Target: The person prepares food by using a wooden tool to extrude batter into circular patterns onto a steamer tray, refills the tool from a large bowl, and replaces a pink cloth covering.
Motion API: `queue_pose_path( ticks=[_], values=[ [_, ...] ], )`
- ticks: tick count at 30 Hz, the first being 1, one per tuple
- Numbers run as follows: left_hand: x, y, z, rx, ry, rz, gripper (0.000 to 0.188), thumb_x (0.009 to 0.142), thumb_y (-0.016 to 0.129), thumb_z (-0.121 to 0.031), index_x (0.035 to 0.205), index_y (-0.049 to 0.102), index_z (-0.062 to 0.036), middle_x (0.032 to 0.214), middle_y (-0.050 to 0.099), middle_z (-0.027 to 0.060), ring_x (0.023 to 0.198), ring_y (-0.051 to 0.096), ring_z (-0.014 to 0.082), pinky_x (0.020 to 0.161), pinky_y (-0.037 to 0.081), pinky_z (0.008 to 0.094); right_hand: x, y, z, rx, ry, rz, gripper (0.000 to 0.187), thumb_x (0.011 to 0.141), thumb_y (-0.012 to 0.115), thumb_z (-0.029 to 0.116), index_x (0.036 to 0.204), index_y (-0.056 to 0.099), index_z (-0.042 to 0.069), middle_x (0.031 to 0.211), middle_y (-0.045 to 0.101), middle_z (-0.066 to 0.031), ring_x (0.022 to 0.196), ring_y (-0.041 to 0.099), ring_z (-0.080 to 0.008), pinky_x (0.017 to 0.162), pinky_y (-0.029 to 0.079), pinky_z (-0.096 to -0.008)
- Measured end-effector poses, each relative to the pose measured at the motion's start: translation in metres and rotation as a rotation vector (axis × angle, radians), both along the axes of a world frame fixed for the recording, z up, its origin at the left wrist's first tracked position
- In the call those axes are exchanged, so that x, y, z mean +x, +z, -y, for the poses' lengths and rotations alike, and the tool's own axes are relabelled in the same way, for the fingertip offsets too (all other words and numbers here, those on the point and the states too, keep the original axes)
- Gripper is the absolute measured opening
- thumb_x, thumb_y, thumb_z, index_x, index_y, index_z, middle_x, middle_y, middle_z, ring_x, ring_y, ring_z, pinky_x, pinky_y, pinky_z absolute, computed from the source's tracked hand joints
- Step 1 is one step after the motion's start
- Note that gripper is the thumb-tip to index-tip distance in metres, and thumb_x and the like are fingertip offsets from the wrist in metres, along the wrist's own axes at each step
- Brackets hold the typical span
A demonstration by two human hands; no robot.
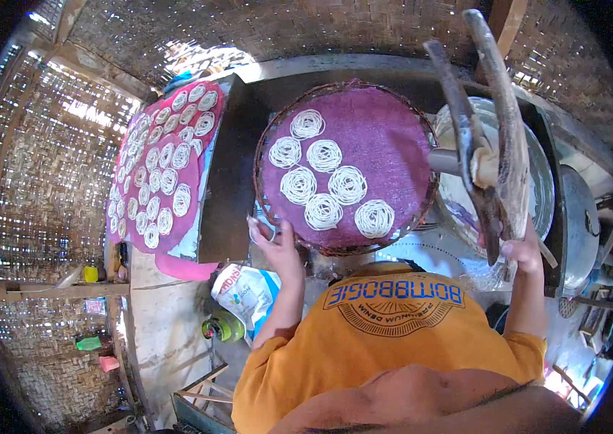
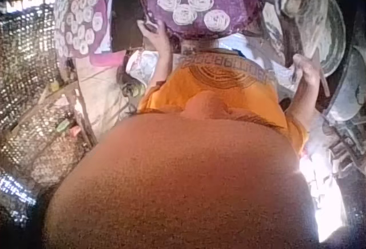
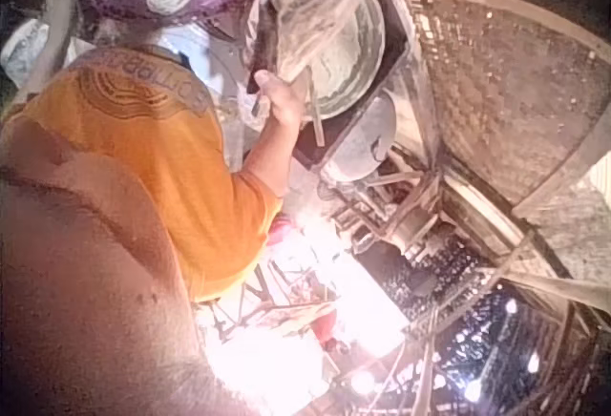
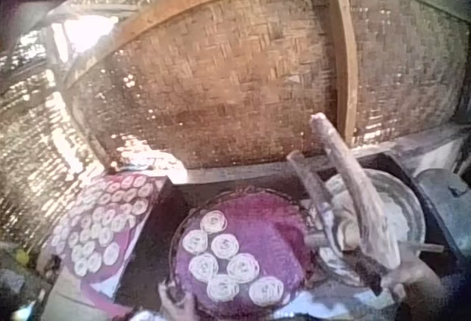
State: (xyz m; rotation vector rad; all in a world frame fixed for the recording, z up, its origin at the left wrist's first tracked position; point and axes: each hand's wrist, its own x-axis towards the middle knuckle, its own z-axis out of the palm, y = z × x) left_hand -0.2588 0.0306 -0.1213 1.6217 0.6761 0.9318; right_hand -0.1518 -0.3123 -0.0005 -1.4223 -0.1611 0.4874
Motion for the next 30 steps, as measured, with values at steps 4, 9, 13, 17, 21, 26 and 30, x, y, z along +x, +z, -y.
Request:
queue_pose_path(
  ticks=[4, 9, 13, 17, 21, 26, 30],
  values=[
    [-0.018, -0.015, 0.021, -0.362, -0.142, 0.043, 0.080, 0.075, 0.058, 0.000, 0.134, 0.003, -0.0048, 0.133, 0.019, 0.0211, 0.122, 0.025, 0.0273, 0.099, 0.023, 0.0363, 0.008, -0.009, 0.005, -0.027, -0.004, 0.034, 0.080, 0.047, 0.069, 0.036, 0.108, 0.043, -0.008, 0.085, 0.058, -0.0150, 0.064, 0.060, -0.0189, 0.056, 0.051, -0.0290],
    [-0.010, -0.019, 0.000, -0.420, -0.196, 0.079, 0.085, 0.072, 0.057, 0.006, 0.134, 0.001, -0.0058, 0.134, 0.021, 0.0214, 0.122, 0.027, 0.0265, 0.098, 0.025, 0.0336, 0.006, -0.004, -0.002, -0.048, -0.007, 0.029, 0.077, 0.047, 0.068, 0.036, 0.107, 0.044, -0.007, 0.084, 0.059, -0.0148, 0.064, 0.060, -0.0185, 0.057, 0.051, -0.0287],
    [0.003, -0.011, -0.059, -0.302, -0.380, -0.102, 0.084, 0.072, 0.052, 0.011, 0.135, 0.000, -0.0097, 0.133, 0.028, 0.0159, 0.118, 0.034, 0.0247, 0.095, 0.031, 0.0338, 0.003, 0.003, -0.004, -0.078, 0.068, 0.021, 0.076, 0.047, 0.069, 0.035, 0.105, 0.046, -0.008, 0.083, 0.059, -0.0142, 0.067, 0.059, -0.0194, 0.060, 0.049, -0.0293],
    [0.024, 0.008, -0.109, -0.341, -0.580, -0.249, 0.086, 0.072, 0.049, 0.013, 0.136, -0.002, -0.0127, 0.136, 0.026, 0.0143, 0.119, 0.033, 0.0230, 0.093, 0.033, 0.0320, -0.003, -0.005, -0.006, -0.096, 0.077, -0.009, 0.071, 0.048, 0.070, 0.032, 0.103, 0.049, -0.007, 0.084, 0.058, -0.0124, 0.071, 0.058, -0.0196, 0.064, 0.048, -0.0300],
    [0.043, 0.020, -0.128, -0.144, -0.536, -0.418, 0.088, 0.071, 0.055, 0.006, 0.136, -0.003, -0.0095, 0.136, 0.021, 0.0203, 0.125, 0.025, 0.0248, 0.097, 0.026, 0.0310, -0.004, -0.004, -0.011, -0.076, 0.148, -0.025, 0.071, 0.046, 0.072, 0.028, 0.104, 0.049, -0.006, 0.087, 0.058, -0.0110, 0.074, 0.058, -0.0196, 0.064, 0.048, -0.0296],
    [0.093, 0.089, -0.068, -0.399, -0.791, 0.419, 0.086, 0.075, 0.055, -0.050, 0.135, 0.007, -0.0103, 0.135, 0.020, 0.0223, 0.125, 0.023, 0.0312, 0.099, 0.024, 0.0417, -0.005, -0.008, -0.035, -0.059, 0.385, -0.106, 0.083, 0.044, 0.074, 0.029, 0.112, 0.042, -0.007, 0.093, 0.057, -0.0124, 0.080, 0.058, -0.0208, 0.066, 0.048, -0.0314],
    [0.121, 0.159, -0.009, -0.683, -1.441, 0.719, 0.107, 0.056, 0.044, -0.078, 0.136, 0.006, -0.0164, 0.135, 0.020, 0.0220, 0.119, 0.029, 0.0426, 0.096, 0.028, 0.0514, -0.004, -0.010, -0.051, 0.066, 0.734, -0.253, 0.076, 0.056, 0.072, 0.030, 0.116, 0.041, -0.006, 0.101, 0.055, -0.0134, 0.083, 0.057, -0.0197, 0.076, 0.044, -0.0297]
  ],
)
